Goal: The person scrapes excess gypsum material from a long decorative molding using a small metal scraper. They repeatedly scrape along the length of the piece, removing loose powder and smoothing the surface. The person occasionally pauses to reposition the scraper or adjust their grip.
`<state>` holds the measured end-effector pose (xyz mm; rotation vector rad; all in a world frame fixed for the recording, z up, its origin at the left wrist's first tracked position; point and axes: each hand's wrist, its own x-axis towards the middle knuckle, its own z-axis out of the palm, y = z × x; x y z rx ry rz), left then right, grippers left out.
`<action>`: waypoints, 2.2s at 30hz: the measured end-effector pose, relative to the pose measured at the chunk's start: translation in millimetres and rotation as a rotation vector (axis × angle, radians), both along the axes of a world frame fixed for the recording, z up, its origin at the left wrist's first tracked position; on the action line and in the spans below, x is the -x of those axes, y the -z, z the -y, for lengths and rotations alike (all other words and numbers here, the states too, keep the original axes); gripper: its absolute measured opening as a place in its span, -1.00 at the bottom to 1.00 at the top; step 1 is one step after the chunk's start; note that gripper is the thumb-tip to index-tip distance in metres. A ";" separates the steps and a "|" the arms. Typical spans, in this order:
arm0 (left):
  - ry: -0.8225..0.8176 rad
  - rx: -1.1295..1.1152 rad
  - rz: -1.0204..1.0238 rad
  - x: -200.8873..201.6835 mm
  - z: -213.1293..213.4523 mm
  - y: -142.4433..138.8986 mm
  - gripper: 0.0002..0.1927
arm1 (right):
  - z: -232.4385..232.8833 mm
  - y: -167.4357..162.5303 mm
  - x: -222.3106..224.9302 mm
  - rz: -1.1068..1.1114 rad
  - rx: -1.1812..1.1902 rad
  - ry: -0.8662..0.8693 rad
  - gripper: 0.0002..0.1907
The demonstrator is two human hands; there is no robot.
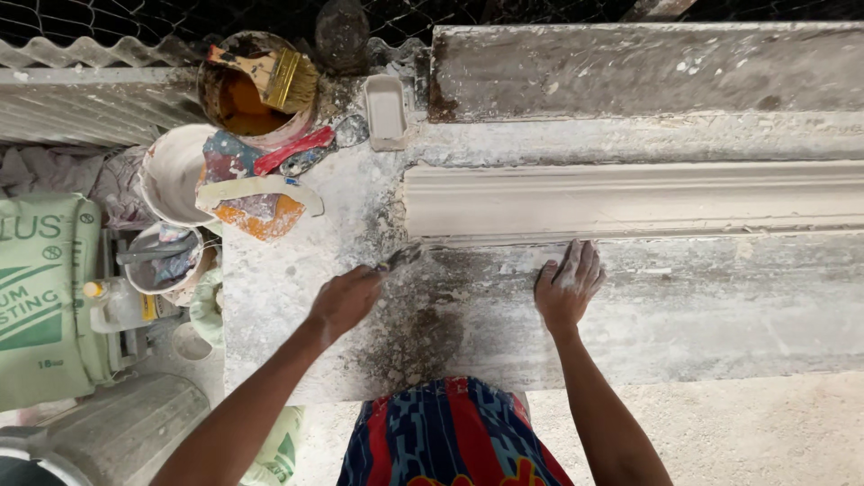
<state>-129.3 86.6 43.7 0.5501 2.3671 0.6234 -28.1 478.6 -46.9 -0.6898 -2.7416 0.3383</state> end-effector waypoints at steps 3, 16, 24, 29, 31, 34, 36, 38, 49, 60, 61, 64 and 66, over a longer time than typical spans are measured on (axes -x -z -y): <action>0.010 0.031 0.002 -7.5 -28.0 17.4 -0.64 | -2.0 2.3 -0.4 -0.009 -0.023 -0.009 -0.38; 0.180 0.036 -0.014 2.1 -86.5 4.8 -0.65 | -7.6 8.7 -0.3 0.033 0.000 0.007 -0.35; 0.373 0.053 -0.211 4.3 -74.8 17.7 -0.69 | -6.8 2.7 -1.3 -0.069 -0.031 -0.016 -0.39; 0.249 -0.096 -0.187 -10.7 -138.9 30.5 -0.62 | -6.1 1.8 -2.1 -0.045 -0.035 -0.001 -0.40; 0.176 -0.167 -0.111 -13.6 -147.6 26.6 -0.61 | -6.2 3.0 -3.4 -0.047 -0.027 0.009 -0.40; 0.162 -0.077 0.041 -7.8 -136.5 14.2 -0.62 | -7.4 6.2 -4.9 -0.035 -0.011 0.018 -0.39; 0.182 0.011 0.099 -0.6 -131.8 6.7 -0.63 | -8.7 8.6 -4.5 -0.021 -0.002 0.030 -0.38; 0.207 0.053 0.115 3.0 -140.9 2.6 -0.63 | -10.2 9.6 -3.9 -0.027 -0.025 0.020 -0.39; 0.226 -0.077 0.021 -13.1 -216.4 8.2 -0.68 | -4.3 -12.7 0.7 -0.029 0.022 0.061 -0.43; 0.242 -0.127 -0.110 -28.1 -320.2 12.0 -0.72 | -5.4 -34.5 1.5 -0.278 0.167 0.114 -0.39; 0.239 -0.138 -0.097 -28.1 -322.3 13.9 -0.74 | -8.5 -35.6 0.1 -0.325 0.241 0.124 -0.41; 0.235 -0.076 0.021 -22.5 -299.8 20.9 -0.69 | -23.3 -37.8 -7.2 -0.438 0.219 0.034 -0.46; 0.255 -0.157 -0.191 -14.6 -274.2 24.8 -0.74 | -48.6 -40.5 -20.3 -0.456 -0.143 -0.158 -0.46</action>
